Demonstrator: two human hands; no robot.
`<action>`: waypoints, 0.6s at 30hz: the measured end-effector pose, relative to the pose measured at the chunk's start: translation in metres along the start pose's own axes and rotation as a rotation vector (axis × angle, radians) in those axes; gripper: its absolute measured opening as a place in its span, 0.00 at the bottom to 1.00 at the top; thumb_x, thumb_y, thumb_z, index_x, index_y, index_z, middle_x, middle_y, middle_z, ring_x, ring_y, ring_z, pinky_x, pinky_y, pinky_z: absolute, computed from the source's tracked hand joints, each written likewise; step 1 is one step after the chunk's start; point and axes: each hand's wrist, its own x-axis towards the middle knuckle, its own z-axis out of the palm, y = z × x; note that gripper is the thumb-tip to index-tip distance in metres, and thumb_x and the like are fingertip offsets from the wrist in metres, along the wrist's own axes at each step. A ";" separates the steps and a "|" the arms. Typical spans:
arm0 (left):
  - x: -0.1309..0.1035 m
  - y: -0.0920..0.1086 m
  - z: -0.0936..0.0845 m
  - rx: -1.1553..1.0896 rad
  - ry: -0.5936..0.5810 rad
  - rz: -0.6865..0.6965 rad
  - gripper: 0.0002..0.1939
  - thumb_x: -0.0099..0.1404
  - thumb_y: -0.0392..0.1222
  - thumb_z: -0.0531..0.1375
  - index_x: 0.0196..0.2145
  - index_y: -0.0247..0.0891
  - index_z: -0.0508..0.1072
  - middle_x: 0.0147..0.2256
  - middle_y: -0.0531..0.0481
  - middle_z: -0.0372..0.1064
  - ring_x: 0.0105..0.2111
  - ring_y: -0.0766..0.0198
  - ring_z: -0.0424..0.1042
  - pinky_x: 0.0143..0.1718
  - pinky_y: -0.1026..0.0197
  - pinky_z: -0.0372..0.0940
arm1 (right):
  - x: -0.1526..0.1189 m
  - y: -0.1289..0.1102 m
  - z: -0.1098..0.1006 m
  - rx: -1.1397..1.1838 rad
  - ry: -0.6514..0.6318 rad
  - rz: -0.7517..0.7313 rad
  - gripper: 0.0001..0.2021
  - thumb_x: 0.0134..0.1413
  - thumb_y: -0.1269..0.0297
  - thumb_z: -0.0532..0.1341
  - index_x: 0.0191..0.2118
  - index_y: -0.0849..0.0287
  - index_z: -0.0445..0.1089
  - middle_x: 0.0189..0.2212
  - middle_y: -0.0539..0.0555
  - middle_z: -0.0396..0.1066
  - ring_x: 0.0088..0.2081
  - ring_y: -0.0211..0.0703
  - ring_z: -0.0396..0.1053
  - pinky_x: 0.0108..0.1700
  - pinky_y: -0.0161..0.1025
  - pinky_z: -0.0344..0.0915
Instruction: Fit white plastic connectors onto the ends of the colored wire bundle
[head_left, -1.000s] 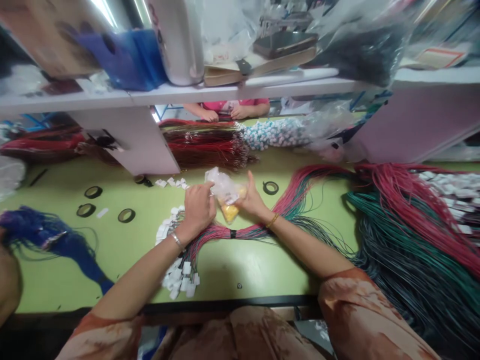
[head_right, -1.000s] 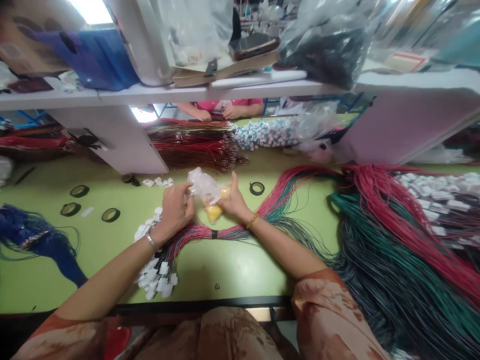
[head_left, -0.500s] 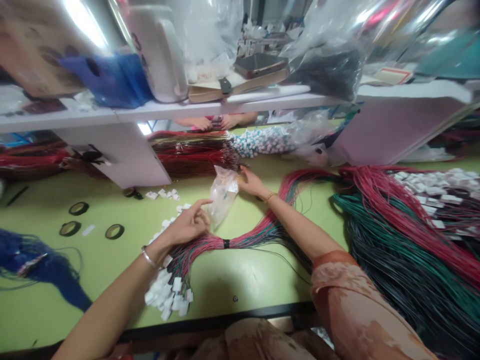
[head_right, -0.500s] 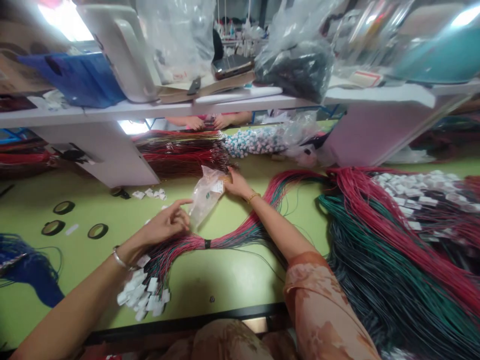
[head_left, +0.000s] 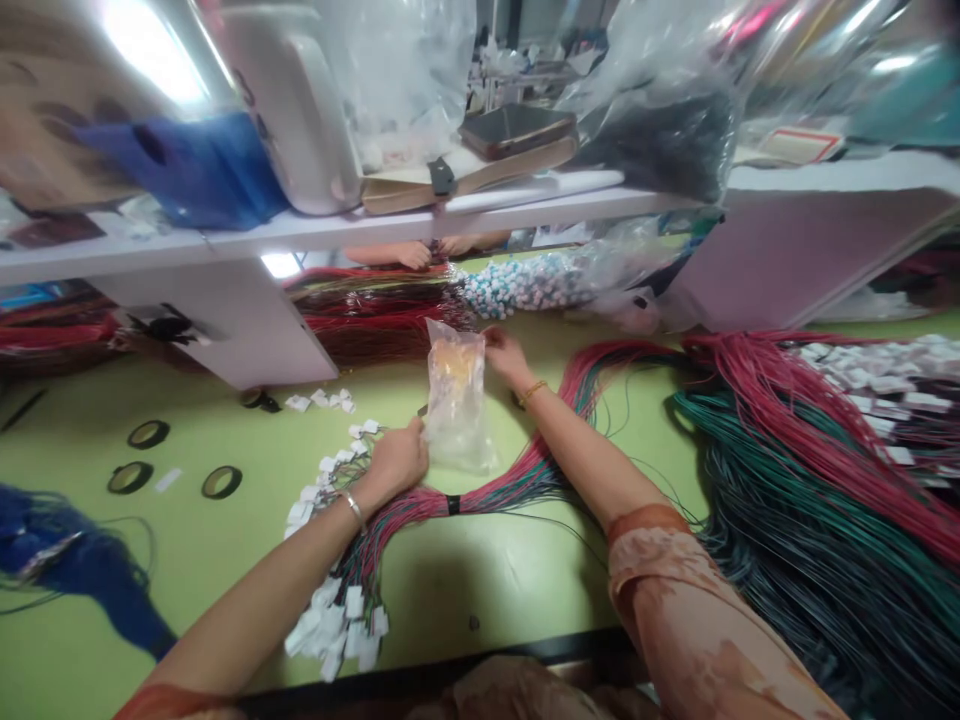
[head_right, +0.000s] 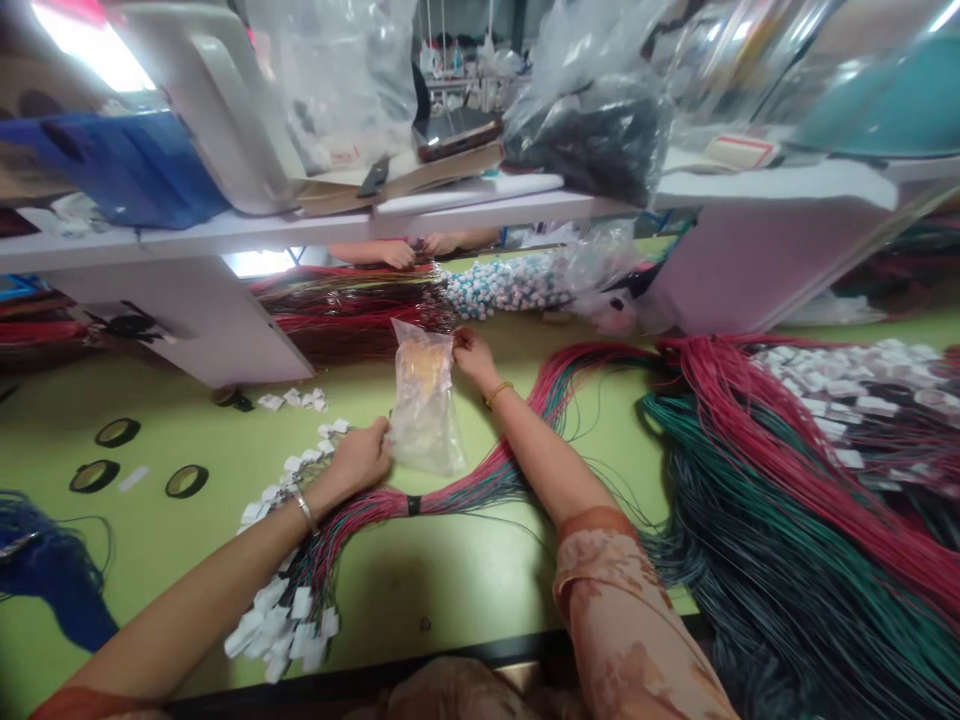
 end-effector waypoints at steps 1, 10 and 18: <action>-0.002 0.002 0.002 0.019 -0.046 -0.011 0.16 0.67 0.38 0.49 0.47 0.35 0.72 0.37 0.36 0.77 0.39 0.47 0.77 0.39 0.53 0.66 | 0.002 -0.001 0.004 0.024 0.010 0.002 0.08 0.44 0.65 0.56 0.33 0.58 0.67 0.32 0.53 0.74 0.37 0.45 0.68 0.45 0.41 0.67; 0.013 -0.017 0.017 -0.743 0.060 0.039 0.35 0.53 0.38 0.61 0.60 0.34 0.65 0.51 0.37 0.72 0.49 0.53 0.73 0.51 0.52 0.68 | 0.007 -0.006 0.028 0.229 0.111 0.118 0.07 0.46 0.61 0.61 0.32 0.58 0.68 0.32 0.53 0.73 0.37 0.44 0.69 0.47 0.43 0.68; 0.026 -0.012 0.029 -0.891 0.092 -0.028 0.12 0.60 0.47 0.60 0.35 0.35 0.75 0.31 0.48 0.74 0.33 0.60 0.71 0.39 0.57 0.68 | 0.012 -0.021 0.041 0.219 0.023 -0.054 0.08 0.51 0.60 0.60 0.36 0.58 0.71 0.42 0.58 0.76 0.46 0.48 0.72 0.54 0.47 0.68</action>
